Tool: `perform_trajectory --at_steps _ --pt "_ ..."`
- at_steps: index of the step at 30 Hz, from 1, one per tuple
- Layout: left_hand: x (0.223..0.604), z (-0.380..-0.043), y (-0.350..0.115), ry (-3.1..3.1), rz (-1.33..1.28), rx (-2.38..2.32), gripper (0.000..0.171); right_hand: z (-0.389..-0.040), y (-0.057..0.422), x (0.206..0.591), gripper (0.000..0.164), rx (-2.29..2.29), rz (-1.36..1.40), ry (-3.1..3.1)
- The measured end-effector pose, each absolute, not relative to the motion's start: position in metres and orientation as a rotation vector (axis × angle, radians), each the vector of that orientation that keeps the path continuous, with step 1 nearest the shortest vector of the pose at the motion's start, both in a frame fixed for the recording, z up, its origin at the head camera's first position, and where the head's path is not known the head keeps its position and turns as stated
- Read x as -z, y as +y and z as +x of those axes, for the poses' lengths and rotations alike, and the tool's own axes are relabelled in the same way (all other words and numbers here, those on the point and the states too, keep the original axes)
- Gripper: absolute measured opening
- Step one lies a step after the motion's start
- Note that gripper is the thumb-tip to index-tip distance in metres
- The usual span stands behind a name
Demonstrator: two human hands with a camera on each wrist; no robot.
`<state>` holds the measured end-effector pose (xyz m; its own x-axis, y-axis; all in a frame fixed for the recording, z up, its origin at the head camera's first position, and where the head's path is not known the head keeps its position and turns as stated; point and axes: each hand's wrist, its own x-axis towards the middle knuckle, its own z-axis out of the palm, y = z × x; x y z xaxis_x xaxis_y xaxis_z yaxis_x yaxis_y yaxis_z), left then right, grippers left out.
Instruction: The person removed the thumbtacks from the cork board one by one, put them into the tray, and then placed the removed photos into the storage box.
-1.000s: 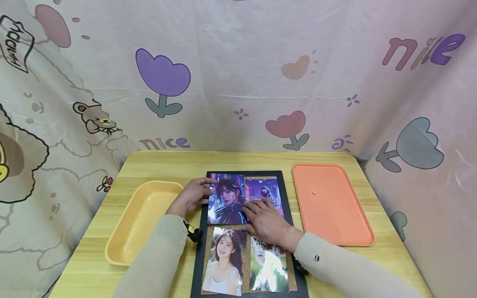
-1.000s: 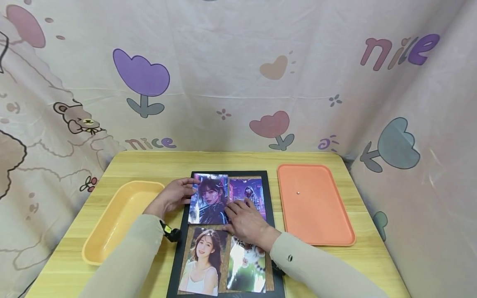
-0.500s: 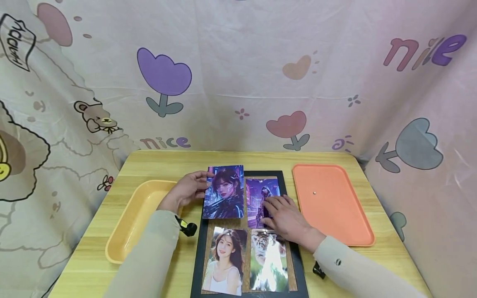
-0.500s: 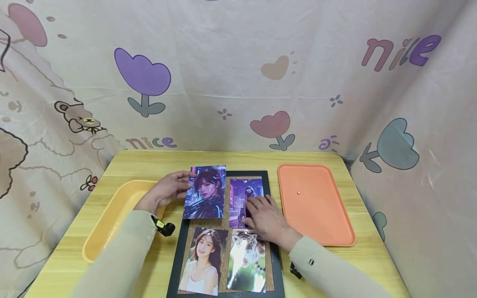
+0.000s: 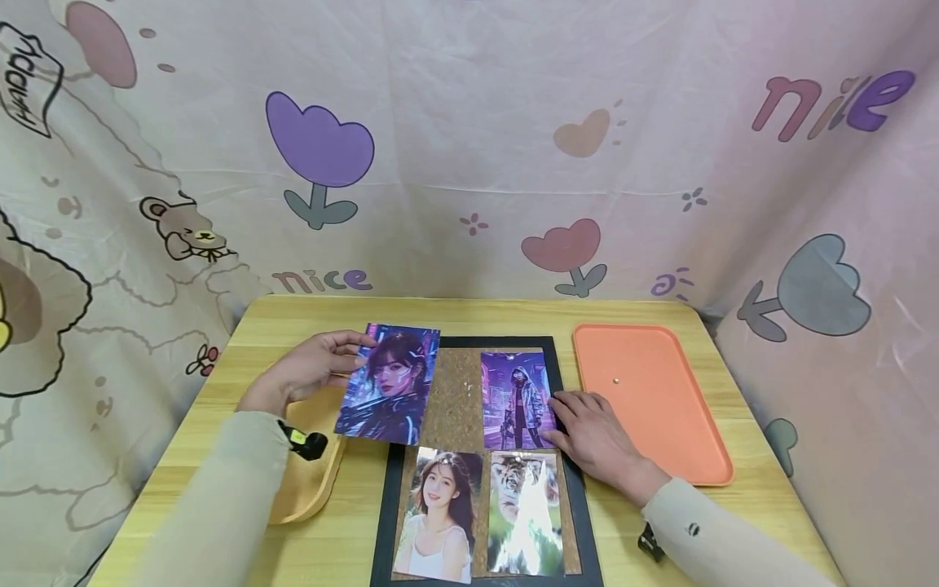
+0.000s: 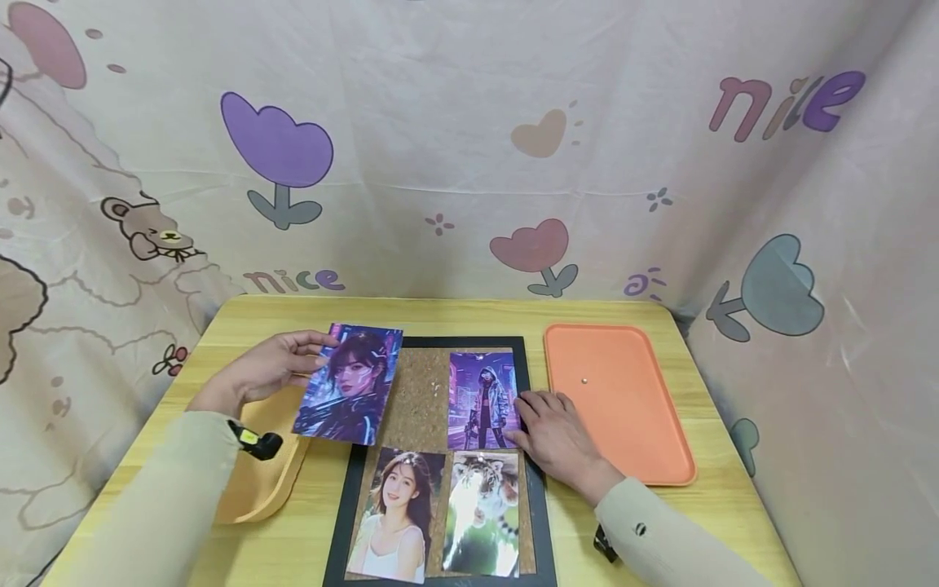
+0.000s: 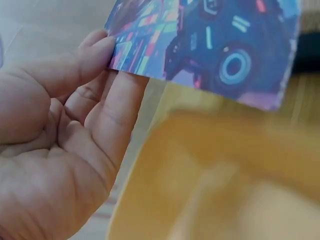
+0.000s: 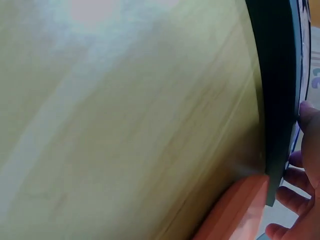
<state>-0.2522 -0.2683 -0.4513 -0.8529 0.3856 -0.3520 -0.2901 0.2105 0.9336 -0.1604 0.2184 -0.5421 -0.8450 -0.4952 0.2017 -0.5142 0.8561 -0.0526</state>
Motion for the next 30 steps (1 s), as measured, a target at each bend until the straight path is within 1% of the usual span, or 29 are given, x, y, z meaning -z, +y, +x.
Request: perform_trajectory --at_steps 8,18,24,30 --pt "0.433 -0.238 -0.319 2.008 0.093 -1.624 0.036 -0.159 0.220 0.546 0.064 -0.144 0.772 -2.860" --pt "0.435 -0.220 -0.377 1.973 0.088 -1.573 0.033 -0.159 0.219 0.548 0.062 -0.146 0.781 -2.839" --pt "0.444 -0.211 -0.393 1.966 0.036 -1.570 0.032 -0.159 0.219 0.548 0.061 -0.153 0.779 -2.833" --pt "0.453 -0.205 -0.397 1.963 0.037 -1.564 0.032 -0.159 0.219 0.548 0.059 -0.169 0.788 -2.815"
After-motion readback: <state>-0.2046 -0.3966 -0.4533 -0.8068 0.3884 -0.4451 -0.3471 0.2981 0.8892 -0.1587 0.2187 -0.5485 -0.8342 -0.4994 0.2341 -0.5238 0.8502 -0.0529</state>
